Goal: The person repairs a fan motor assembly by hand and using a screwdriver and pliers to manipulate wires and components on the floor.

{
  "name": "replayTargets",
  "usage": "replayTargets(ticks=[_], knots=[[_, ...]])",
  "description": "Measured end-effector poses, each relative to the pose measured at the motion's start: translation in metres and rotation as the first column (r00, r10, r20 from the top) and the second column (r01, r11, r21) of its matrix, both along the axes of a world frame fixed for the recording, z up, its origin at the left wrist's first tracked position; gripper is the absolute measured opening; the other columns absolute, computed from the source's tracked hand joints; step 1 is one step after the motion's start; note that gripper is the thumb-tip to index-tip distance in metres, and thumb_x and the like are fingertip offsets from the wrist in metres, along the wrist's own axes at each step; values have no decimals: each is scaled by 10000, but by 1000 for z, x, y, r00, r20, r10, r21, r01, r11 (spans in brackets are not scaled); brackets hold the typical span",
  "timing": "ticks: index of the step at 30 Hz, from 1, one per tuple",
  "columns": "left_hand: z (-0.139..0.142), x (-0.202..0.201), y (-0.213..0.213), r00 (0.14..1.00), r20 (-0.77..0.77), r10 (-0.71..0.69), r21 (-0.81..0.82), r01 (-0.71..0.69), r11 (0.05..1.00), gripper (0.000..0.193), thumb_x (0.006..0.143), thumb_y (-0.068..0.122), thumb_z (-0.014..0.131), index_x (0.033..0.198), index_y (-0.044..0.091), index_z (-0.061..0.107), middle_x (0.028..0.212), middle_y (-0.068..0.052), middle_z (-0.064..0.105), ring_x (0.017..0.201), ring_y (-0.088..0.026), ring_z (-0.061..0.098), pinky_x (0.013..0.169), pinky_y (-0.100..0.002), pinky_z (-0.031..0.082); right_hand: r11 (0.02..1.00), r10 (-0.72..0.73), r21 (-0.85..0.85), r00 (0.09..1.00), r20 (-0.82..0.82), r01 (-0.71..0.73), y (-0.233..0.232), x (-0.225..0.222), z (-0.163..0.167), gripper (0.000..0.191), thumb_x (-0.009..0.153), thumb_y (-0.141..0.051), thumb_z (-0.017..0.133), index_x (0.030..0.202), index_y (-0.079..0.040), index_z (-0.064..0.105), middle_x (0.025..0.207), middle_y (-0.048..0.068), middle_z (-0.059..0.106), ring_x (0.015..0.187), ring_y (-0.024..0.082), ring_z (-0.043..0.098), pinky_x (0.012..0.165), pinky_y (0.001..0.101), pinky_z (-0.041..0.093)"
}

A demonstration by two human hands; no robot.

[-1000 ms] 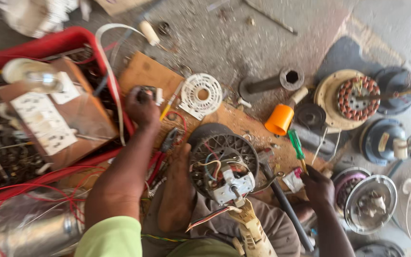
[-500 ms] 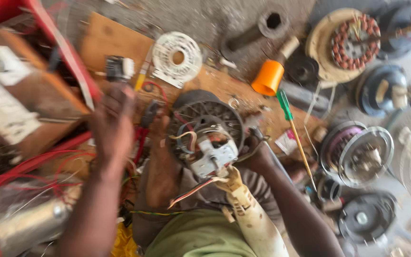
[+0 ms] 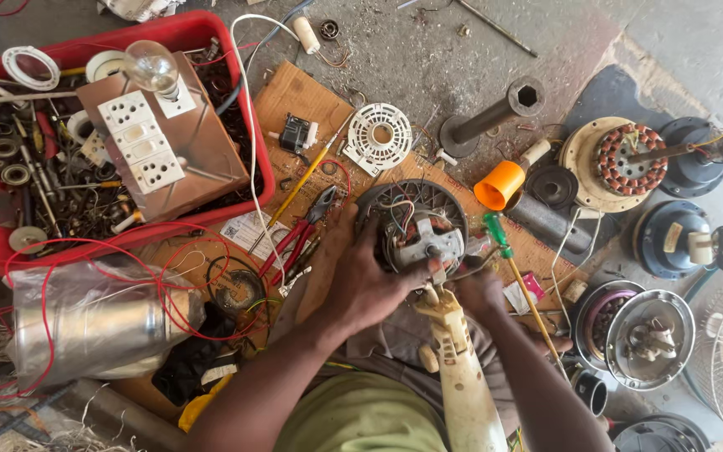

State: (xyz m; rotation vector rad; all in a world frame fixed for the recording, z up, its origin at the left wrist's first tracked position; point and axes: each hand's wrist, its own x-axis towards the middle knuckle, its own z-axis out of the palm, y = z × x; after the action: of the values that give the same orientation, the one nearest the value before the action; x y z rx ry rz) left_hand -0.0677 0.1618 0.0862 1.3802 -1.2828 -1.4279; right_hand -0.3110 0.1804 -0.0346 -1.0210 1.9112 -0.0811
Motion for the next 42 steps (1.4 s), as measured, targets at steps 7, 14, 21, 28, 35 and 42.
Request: replayTargets(ticks=[7,14,21,28,35,42], knots=[[2,-16,-14,898,-375,228,418,-55,907,621,646,84,902,1219,24,671,1126,-77,775,996,-195,748,888,-352,614,752,-548,168,464,696,637,36,-68,33,454,822,-63,575,1276,-56,575,986,108,638,736,194,613,557,331,499],[-4,-19,-10,875,-459,156,329,5,944,480,632,-1,864,1101,19,758,1024,-106,799,893,-198,770,843,-373,639,785,-126,-387,737,664,483,68,-55,95,861,722,24,608,1531,-120,350,1120,89,628,802,152,619,679,279,551],[19,-13,1,855,-499,140,299,18,954,484,624,-38,868,1079,-13,704,1009,-122,781,887,-213,755,836,-363,632,265,427,-850,846,-320,-455,48,-30,195,829,670,-7,758,1460,-127,537,1182,182,604,1009,268,621,821,352,549],[40,-18,11,834,-513,202,360,-4,933,636,556,-58,844,1143,9,610,1049,-120,721,893,-245,757,783,-420,674,325,420,-835,859,-293,-444,46,2,239,647,720,10,755,1333,-123,597,1063,118,622,887,232,633,743,351,558],[51,-12,15,851,-496,174,290,-26,957,676,593,-67,855,1224,-16,617,1129,-180,706,965,-268,728,810,-413,657,238,320,-944,899,299,229,71,-40,248,611,726,20,776,1304,-103,618,980,86,637,806,221,641,677,355,556],[79,-2,14,901,-410,141,258,-34,966,753,577,-45,829,1300,32,632,1165,-147,745,966,-240,758,791,-392,647,660,201,-680,796,571,321,88,-79,134,516,800,50,762,1285,-28,603,911,57,640,737,200,643,617,341,548]])
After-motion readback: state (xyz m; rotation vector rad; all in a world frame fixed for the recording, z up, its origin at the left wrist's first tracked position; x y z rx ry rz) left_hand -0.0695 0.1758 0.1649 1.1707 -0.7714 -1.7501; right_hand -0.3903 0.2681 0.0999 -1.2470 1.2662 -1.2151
